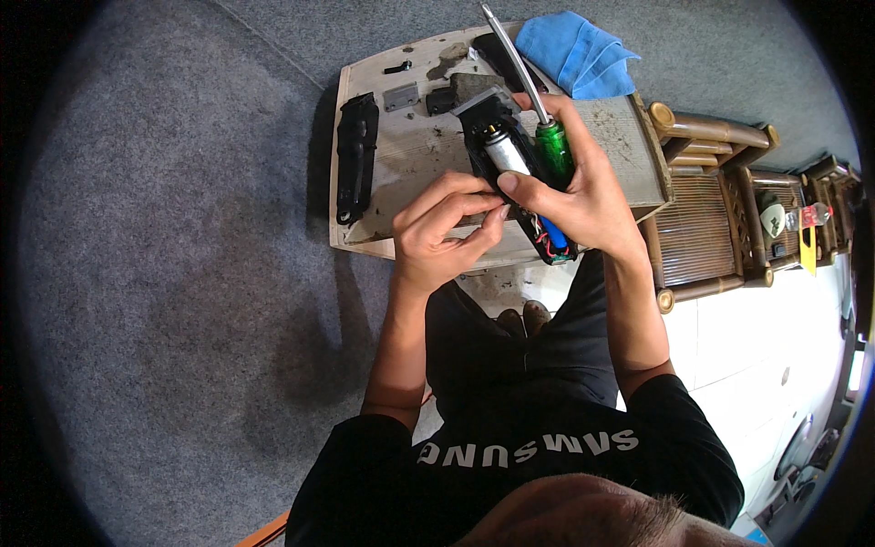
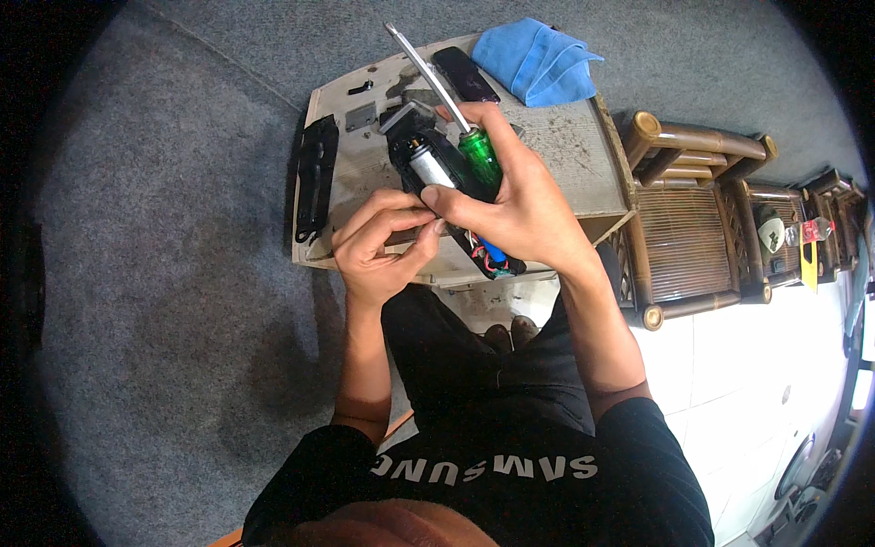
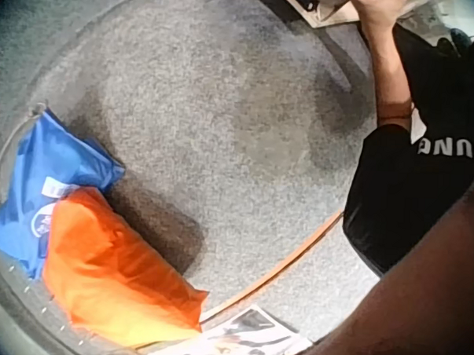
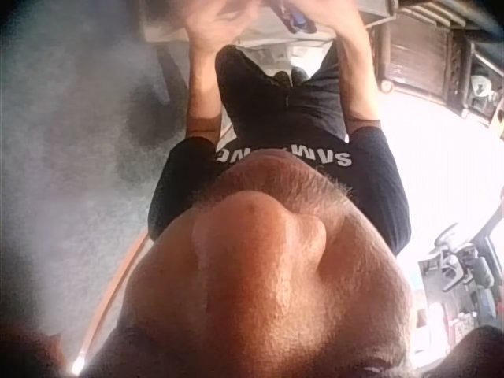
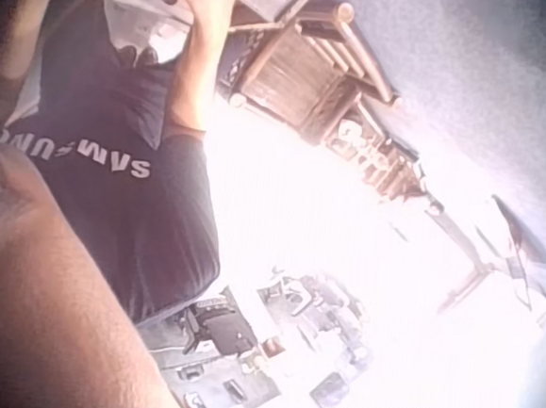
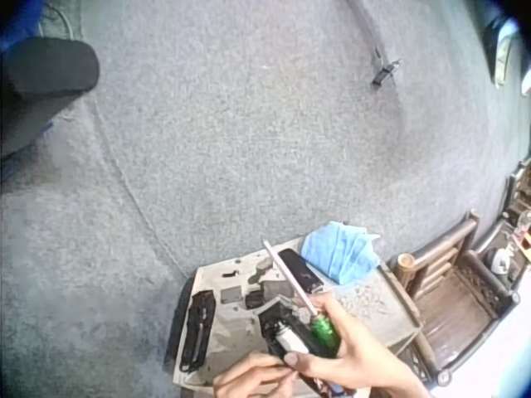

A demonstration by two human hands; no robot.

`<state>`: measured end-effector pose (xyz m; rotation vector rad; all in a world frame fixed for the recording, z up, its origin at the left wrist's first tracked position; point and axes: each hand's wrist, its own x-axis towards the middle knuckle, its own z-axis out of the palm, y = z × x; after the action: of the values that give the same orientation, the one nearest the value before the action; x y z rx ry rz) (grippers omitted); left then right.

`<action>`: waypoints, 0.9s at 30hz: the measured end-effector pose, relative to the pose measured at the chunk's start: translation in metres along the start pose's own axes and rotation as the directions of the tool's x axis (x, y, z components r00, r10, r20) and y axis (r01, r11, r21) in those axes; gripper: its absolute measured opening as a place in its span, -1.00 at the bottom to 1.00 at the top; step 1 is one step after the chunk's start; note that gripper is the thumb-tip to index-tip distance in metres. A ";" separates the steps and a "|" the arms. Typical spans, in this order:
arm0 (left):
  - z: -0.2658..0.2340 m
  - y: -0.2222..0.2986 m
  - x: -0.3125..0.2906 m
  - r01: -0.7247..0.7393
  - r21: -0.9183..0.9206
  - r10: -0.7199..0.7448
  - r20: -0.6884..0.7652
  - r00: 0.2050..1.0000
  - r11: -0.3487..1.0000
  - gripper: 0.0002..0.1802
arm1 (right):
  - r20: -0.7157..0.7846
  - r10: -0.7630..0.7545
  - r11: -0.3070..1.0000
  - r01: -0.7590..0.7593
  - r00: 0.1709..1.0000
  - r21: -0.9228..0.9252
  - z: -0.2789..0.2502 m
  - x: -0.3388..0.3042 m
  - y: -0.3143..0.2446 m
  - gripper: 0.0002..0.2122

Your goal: The person disassembles a hair clipper by removing screws with a screwdriver, taking apart the housing to reveal the motor and battery. They then position the metal blades back onto the device and use the screwdriver to tighten the screws and secure the assembly.

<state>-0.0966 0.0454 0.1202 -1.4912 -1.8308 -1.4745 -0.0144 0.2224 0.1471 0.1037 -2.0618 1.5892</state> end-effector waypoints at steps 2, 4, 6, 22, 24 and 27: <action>-0.001 0.002 0.002 0.013 -0.014 -0.013 0.001 1.000 1.000 -0.85 | -0.031 -0.076 0.997 0.076 0.997 -0.009 0.001 0.001 0.003 -0.43; -0.001 0.003 0.004 0.046 -0.045 -0.045 0.016 0.999 0.998 -0.85 | -0.057 -0.120 0.993 0.118 0.991 -0.030 0.002 0.001 0.004 -0.42; -0.001 0.003 0.003 0.062 -0.047 -0.061 0.021 0.998 0.997 -0.85 | -0.072 -0.138 0.990 0.135 0.988 -0.046 0.003 0.000 0.003 -0.41; -0.005 -0.002 0.005 0.121 -0.115 -0.116 0.048 0.992 0.986 -0.88 | -0.030 -0.120 0.976 0.112 0.992 -0.185 0.003 -0.003 -0.001 -0.35; -0.007 -0.004 0.006 0.087 -0.136 -0.090 -0.016 0.996 0.987 -0.83 | -0.038 -0.106 0.979 0.098 0.994 -0.177 0.004 -0.003 -0.001 -0.36; 0.005 -0.001 0.012 0.200 -0.371 -0.283 -0.187 0.941 0.907 -0.76 | -0.041 -0.065 0.982 0.057 0.997 -0.182 0.005 -0.004 0.000 -0.36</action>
<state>-0.1005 0.0557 0.1268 -1.1867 -1.7230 -2.0908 -0.0130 0.2165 0.1449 0.0626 -2.1349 1.3485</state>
